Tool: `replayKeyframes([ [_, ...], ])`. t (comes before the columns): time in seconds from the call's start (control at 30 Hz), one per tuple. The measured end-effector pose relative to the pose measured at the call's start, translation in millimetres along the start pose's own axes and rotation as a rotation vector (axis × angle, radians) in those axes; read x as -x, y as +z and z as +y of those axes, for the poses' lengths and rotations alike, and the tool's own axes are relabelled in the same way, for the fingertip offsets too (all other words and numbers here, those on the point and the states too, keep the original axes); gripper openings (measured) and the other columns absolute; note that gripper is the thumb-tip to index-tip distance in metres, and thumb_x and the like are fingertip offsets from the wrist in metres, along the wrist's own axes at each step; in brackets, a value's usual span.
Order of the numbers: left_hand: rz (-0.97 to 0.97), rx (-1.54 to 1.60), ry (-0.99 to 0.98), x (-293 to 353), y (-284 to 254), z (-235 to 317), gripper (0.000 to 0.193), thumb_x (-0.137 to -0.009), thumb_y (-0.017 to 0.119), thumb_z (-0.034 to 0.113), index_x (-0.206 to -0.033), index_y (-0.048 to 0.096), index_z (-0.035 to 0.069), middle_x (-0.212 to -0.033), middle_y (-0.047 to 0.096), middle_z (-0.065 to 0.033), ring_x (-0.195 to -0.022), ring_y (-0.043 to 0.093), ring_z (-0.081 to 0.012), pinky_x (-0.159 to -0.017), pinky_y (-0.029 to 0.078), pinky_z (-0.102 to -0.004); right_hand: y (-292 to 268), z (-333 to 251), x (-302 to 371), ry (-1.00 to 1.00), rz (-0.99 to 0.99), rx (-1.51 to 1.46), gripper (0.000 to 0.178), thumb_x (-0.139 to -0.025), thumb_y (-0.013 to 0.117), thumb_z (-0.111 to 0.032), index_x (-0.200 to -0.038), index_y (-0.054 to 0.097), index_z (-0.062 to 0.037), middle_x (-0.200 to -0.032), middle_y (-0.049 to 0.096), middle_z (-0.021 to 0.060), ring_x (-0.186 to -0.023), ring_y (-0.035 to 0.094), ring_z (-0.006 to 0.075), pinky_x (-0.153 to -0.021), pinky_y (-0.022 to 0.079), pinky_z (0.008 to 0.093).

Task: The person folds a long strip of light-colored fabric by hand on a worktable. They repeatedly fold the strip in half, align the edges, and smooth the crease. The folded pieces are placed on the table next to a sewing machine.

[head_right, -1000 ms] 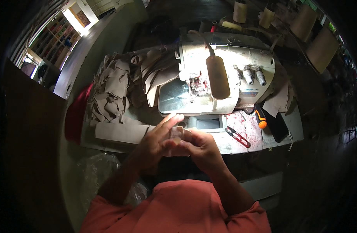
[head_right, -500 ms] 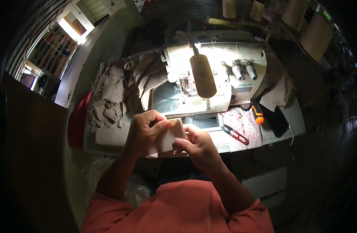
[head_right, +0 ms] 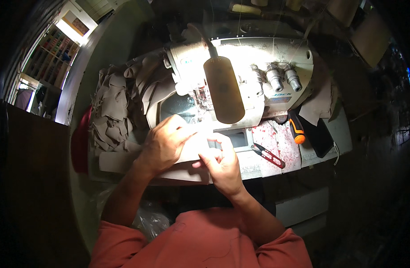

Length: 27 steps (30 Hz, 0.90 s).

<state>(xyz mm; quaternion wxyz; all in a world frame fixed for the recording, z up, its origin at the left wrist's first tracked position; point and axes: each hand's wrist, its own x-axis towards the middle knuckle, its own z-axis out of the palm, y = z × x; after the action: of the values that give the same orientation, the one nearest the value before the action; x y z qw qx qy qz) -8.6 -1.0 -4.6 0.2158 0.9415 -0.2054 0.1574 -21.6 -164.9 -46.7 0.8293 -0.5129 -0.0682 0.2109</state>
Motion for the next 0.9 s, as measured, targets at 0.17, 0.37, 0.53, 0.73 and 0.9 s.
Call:
replayKeyframes([
  [0.17,0.055,0.116,-0.099,-15,0,-8,0.014,-0.070,0.055,0.001,-0.083,0.057,0.001,-0.074,0.053,-0.0112,-0.069,0.054,-0.0271,-0.061,0.044,-0.0343,3,-2,-15,-0.072,0.028,0.195,0.020,-0.083,0.049,-0.001,-0.101,0.052,0.0059,-0.074,0.060,0.0086,-0.063,0.059,0.0110,-0.060,0.046,0.0207],
  [0.37,0.111,-0.072,0.042,-19,-4,-7,0.013,-0.068,0.054,0.002,-0.080,0.055,0.000,-0.077,0.053,-0.0126,-0.071,0.054,-0.0274,-0.065,0.045,-0.0348,5,-4,-19,-0.087,0.036,0.218,0.020,-0.083,0.049,-0.001,-0.101,0.055,0.0060,-0.081,0.060,0.0104,-0.065,0.059,0.0130,-0.061,0.047,0.0225],
  [0.53,0.058,0.015,-0.022,-4,7,-6,0.021,-0.071,0.050,0.001,-0.092,0.054,-0.004,-0.094,0.056,-0.0196,-0.091,0.055,-0.0306,-0.079,0.044,-0.0374,5,-5,-22,-0.074,0.068,0.198,0.021,-0.085,0.047,-0.001,-0.103,0.054,0.0057,-0.082,0.061,0.0131,-0.067,0.059,0.0145,-0.063,0.049,0.0235],
  [0.73,-0.303,-0.253,-0.196,-35,7,-64,0.023,-0.075,0.054,0.013,-0.097,0.056,0.005,-0.091,0.058,-0.0144,-0.075,0.057,-0.0297,-0.067,0.046,-0.0373,-14,-4,-6,-0.122,0.158,0.295,0.015,-0.084,0.048,0.000,-0.095,0.056,0.0053,-0.075,0.061,0.0092,-0.064,0.057,0.0109,-0.060,0.047,0.0211],
  [0.9,0.217,-0.167,0.026,-58,-4,-81,0.018,-0.073,0.057,0.009,-0.090,0.056,0.005,-0.088,0.058,-0.0127,-0.081,0.055,-0.0287,-0.074,0.044,-0.0356,-14,-1,0,-0.149,-0.005,0.839,0.012,-0.071,0.062,-0.003,-0.080,0.056,0.0026,-0.070,0.054,0.0085,-0.059,0.051,0.0151,-0.055,0.042,0.0257],
])
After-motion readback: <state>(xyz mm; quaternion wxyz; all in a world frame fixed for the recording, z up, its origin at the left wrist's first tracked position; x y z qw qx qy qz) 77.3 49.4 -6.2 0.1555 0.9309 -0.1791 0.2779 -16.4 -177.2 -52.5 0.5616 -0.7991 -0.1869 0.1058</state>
